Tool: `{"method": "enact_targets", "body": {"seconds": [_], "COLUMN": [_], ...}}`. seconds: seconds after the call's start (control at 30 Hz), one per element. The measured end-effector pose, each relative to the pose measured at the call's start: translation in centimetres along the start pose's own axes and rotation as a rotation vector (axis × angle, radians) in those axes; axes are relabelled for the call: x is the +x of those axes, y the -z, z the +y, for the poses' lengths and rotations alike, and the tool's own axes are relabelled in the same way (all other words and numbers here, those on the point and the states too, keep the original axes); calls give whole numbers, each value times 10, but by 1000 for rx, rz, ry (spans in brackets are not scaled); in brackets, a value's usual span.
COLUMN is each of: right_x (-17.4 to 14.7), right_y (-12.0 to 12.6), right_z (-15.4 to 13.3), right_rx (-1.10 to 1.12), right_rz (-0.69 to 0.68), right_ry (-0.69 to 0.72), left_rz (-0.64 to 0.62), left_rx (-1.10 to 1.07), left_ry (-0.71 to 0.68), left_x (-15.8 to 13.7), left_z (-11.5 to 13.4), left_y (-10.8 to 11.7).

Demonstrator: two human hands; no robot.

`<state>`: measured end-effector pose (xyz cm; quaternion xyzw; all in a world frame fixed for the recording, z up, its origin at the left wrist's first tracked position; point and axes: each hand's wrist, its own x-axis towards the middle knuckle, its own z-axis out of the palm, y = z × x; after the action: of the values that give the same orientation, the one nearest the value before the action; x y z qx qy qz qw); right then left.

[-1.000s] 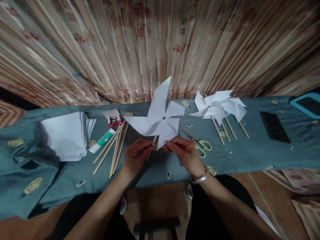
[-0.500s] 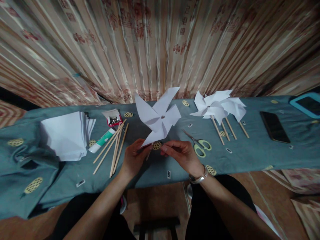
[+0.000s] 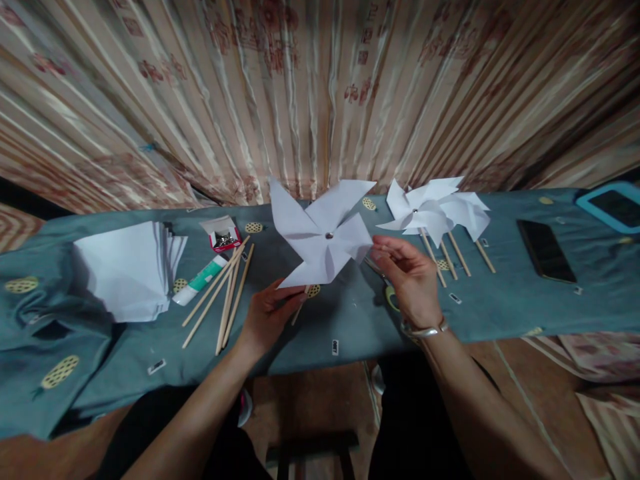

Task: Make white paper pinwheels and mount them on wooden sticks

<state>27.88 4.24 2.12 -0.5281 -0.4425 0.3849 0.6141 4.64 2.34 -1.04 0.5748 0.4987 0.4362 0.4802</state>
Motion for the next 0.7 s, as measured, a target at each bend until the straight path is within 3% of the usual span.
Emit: {"method": "enact_targets", "body": {"seconds": [0.7], "right_x": [-26], "right_y": [-24], "right_z": [-5], "right_rx": [134], "right_rz": [-230], "right_ry": [-257], "left_rz": [11], "left_rx": [1], "left_ry": [-31], "left_x": [1], "left_z": [2], "left_y": [3]}}
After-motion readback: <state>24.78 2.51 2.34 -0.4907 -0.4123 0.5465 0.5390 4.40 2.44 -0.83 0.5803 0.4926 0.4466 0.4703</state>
